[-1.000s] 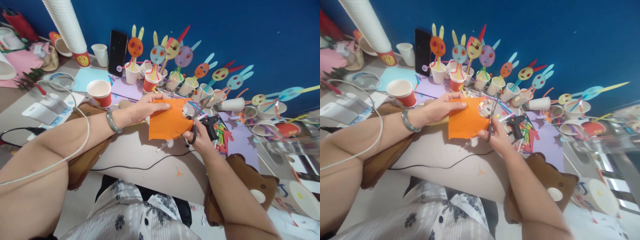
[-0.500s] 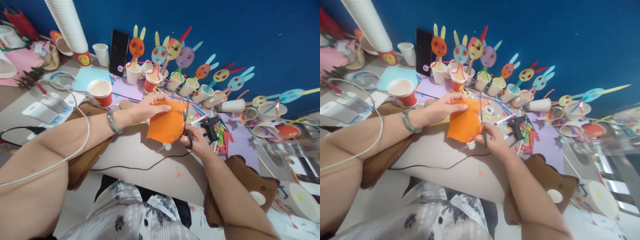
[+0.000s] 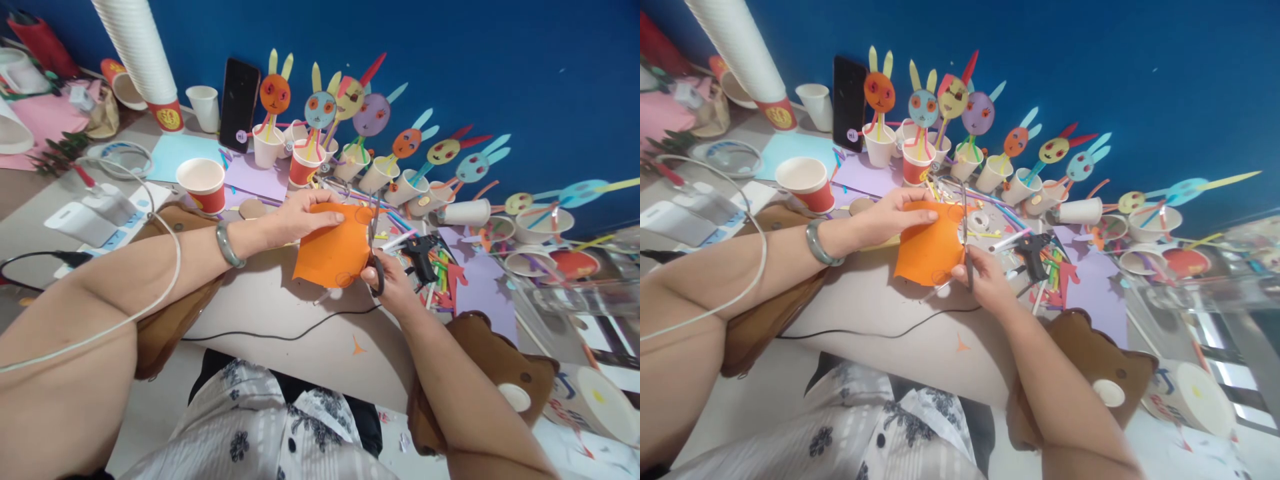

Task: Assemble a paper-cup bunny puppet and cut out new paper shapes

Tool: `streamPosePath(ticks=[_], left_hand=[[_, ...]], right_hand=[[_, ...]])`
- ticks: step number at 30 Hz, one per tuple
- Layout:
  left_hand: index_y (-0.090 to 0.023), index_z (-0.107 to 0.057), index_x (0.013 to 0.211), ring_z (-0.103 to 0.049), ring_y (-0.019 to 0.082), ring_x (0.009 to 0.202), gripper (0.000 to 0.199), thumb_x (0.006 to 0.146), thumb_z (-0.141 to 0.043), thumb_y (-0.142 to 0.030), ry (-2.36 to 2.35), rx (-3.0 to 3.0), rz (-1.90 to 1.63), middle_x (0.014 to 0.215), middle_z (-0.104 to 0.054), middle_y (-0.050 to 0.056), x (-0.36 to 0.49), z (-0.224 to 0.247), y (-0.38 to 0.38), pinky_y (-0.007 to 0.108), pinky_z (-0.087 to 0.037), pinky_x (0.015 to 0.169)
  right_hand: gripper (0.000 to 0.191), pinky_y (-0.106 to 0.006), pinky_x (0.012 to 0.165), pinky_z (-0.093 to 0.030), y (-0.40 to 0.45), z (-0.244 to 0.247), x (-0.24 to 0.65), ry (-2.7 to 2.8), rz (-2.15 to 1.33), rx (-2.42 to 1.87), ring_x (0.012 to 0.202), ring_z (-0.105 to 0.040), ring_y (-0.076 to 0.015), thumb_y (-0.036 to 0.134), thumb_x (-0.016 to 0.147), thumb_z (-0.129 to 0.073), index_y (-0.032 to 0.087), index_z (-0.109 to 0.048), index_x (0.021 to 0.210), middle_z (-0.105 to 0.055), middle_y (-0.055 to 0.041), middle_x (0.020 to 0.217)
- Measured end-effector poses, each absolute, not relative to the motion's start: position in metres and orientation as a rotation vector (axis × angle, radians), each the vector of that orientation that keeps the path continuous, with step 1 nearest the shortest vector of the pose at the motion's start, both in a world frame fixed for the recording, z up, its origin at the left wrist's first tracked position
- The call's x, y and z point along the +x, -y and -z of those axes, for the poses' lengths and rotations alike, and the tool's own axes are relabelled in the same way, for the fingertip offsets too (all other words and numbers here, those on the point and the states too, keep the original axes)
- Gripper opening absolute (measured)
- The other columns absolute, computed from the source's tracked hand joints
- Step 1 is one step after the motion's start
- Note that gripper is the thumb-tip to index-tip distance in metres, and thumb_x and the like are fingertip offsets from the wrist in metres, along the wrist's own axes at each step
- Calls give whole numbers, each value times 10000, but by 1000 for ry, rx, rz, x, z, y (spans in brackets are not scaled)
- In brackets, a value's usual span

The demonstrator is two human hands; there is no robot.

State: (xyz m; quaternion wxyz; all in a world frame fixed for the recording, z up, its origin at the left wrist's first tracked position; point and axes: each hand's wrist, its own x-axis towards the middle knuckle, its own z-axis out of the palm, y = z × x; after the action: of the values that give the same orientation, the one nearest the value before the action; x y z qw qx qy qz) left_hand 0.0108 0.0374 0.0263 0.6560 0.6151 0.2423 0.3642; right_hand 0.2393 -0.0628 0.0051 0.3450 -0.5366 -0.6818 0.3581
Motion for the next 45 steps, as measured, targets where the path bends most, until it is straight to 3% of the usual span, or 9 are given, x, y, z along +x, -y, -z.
streamPosePath(ticks=[12, 21, 45], left_hand=[[-152, -606, 803, -662, 118, 737, 166, 866, -751, -200, -631, 1347, -791, 789, -697, 5, 12, -27, -34, 233, -509, 685], [-144, -623, 820, -698, 143, 780, 189, 867, -795, -207, -621, 1326, -768, 841, -723, 24, 11, -25, -35, 287, -562, 767], [-137, -614, 818, -714, 118, 758, 193, 862, -791, -198, -594, 1309, -760, 815, -731, 15, 12, -25, -35, 216, -559, 685]], right_hand=[[648, -344, 639, -475, 62, -2, 236, 1725, -938, -1399, 632, -492, -182, 880, 806, -667, 233, -698, 802, -569, -6, 672], [670, -349, 658, -483, 62, 0, 236, 1705, -975, -1399, 667, -525, -192, 899, 790, -666, 231, -707, 820, -663, -27, 744], [731, -322, 596, -489, 61, 0, 232, 1718, -951, -1338, 635, -554, -181, 952, 793, -620, 224, -680, 787, -652, -33, 701]])
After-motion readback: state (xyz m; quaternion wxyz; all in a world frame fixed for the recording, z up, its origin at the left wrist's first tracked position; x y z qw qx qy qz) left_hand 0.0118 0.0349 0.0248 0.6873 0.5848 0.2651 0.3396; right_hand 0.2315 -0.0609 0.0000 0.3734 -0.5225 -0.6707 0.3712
